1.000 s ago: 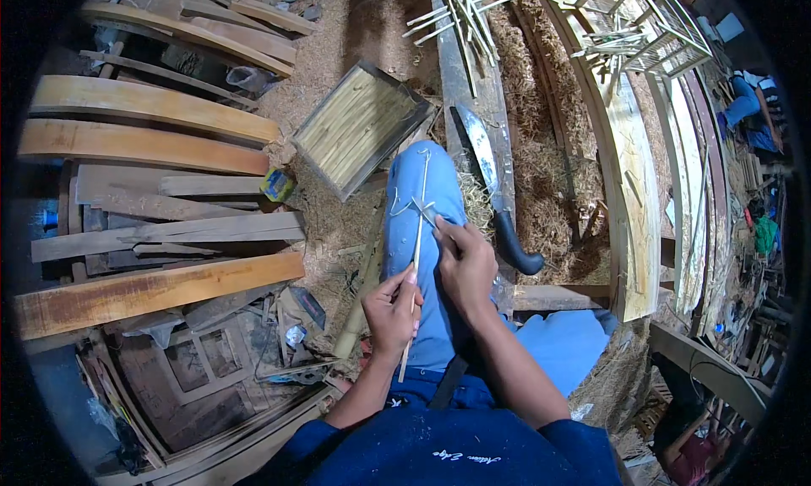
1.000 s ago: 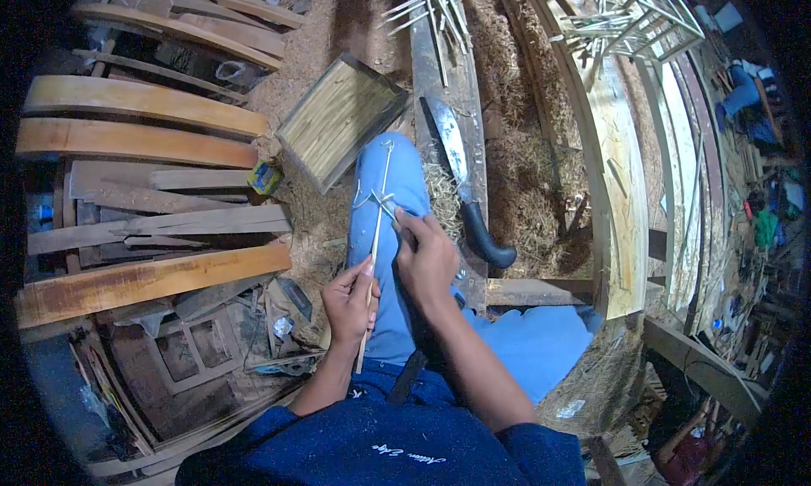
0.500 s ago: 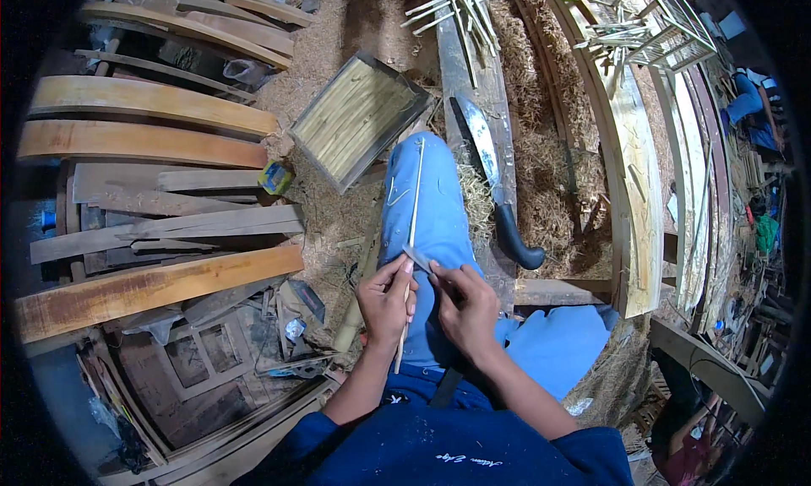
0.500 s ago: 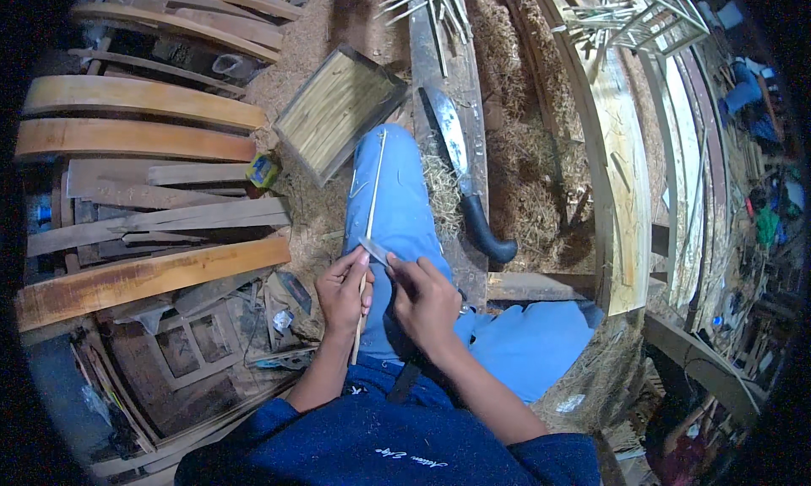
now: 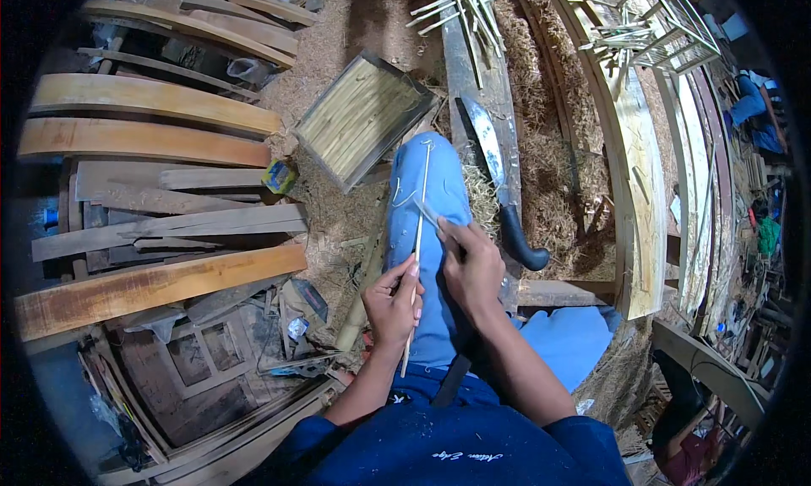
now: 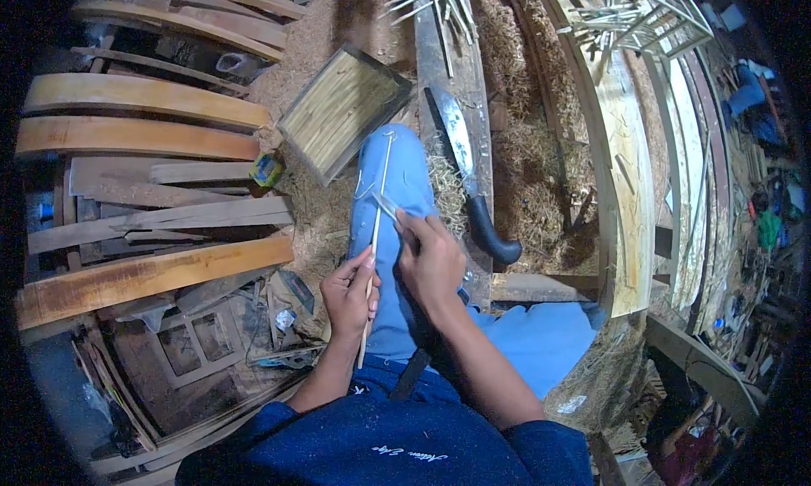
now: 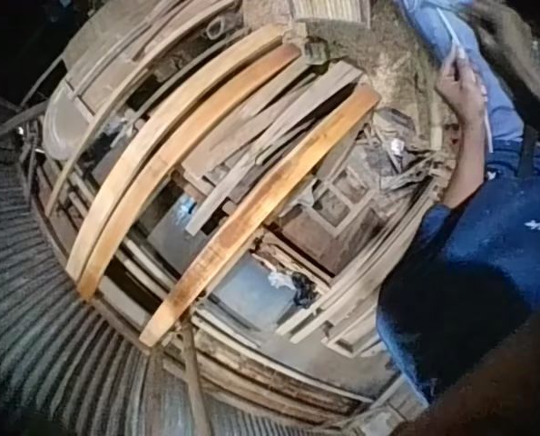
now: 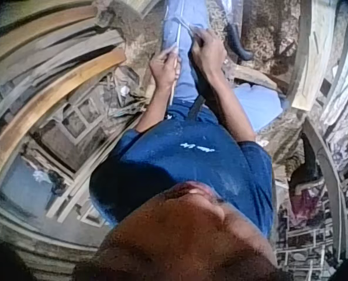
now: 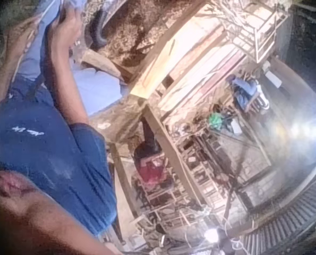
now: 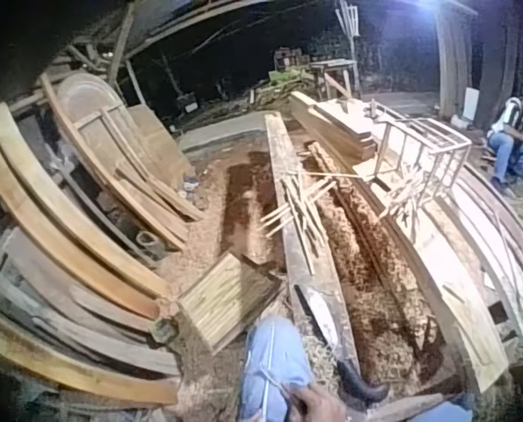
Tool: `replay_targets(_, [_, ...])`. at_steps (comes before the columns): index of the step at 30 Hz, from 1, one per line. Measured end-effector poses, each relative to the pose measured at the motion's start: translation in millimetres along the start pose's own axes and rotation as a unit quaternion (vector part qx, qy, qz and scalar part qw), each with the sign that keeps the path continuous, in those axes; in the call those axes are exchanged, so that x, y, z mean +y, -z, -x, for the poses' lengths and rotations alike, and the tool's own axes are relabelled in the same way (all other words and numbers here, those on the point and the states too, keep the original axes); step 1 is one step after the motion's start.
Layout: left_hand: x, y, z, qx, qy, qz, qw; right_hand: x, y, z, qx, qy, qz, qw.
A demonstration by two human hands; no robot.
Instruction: The person shaves a thin bamboo stick using a knife, holding the stick against their leg while sliding the blade along its length to remove small slivers.
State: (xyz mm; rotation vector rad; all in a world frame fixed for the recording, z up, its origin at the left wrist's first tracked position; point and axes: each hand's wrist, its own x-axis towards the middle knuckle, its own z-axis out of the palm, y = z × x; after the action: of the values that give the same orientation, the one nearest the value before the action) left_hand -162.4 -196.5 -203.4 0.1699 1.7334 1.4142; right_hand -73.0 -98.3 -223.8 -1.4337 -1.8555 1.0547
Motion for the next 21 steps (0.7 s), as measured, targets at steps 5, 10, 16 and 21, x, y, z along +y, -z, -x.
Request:
replay_targets(5, [-6,0,-5,0.016,-0.011,0.002,1.000,-9,22,47,-0.069,-0.007,-0.003,0.998])
replay_targets(10, [-10,2,-1,0.007,-0.035,-0.009,0.999,-10,20,47,-0.057,0.006,0.014,0.998])
replay_targets(16, [-8,3,-1,0.001,-0.037,0.007,0.999,-4,8,40,-0.015,0.060,0.041,0.997])
replay_targets(21, [-16,4,12,0.000,-0.037,-0.013,0.999,11,0,10,-0.022,0.018,0.097,0.995])
